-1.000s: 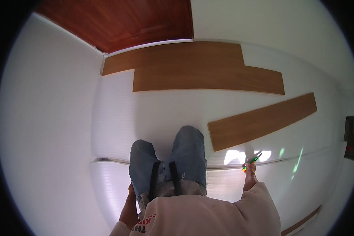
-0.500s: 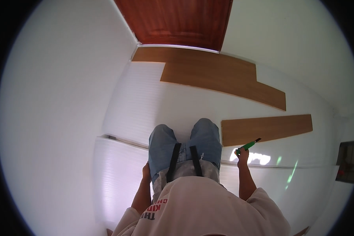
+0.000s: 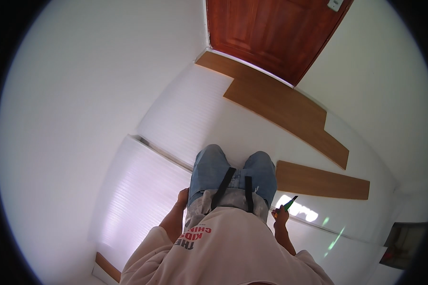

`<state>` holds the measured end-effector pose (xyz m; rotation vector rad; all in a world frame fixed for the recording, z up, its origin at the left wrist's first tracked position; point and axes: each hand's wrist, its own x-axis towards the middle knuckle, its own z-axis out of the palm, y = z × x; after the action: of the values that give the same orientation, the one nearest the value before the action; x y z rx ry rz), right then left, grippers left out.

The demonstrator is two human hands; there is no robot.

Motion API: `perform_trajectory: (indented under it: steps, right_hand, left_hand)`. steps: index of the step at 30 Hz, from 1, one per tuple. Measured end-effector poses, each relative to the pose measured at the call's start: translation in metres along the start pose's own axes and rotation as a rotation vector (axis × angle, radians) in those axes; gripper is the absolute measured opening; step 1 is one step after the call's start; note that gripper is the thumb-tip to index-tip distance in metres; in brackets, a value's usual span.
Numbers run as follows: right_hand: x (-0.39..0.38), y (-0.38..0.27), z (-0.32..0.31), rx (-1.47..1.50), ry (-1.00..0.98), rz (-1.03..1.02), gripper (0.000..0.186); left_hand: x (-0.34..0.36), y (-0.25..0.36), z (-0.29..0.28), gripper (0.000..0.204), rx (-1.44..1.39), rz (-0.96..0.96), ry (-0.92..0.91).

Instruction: The person cuts open a package of floorboards with a utility knife, carries the floorboards into a room, trims and lays down foam underlayment, arranges the floorboards on the floor, and measures the floor using a tape measure.

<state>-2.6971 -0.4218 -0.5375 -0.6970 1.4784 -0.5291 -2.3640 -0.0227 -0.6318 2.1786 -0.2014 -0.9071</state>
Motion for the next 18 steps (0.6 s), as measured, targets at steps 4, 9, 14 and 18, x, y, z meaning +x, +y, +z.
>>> perform_trajectory:
  steps: [4, 9, 14, 18]
  right_hand:
    - [-0.005, 0.020, -0.007, -0.064, 0.022, 0.042, 0.019]
    - [-0.006, 0.026, -0.011, -0.141, -0.058, 0.040, 0.022]
    - [0.022, 0.015, -0.032, -0.216, -0.079, 0.040, 0.021]
    - [0.024, 0.004, -0.028, -0.251, -0.056, -0.014, 0.019]
  left_hand:
    - [-0.003, 0.018, -0.012, 0.029, 0.273, 0.104, -0.047]
    - [-0.013, 0.008, -0.008, 0.028, 0.128, 0.035, 0.014]
    - [-0.011, 0.026, -0.002, 0.026, 0.372, 0.150, 0.042]
    - [-0.011, 0.035, -0.008, 0.027, 0.241, 0.082, 0.088]
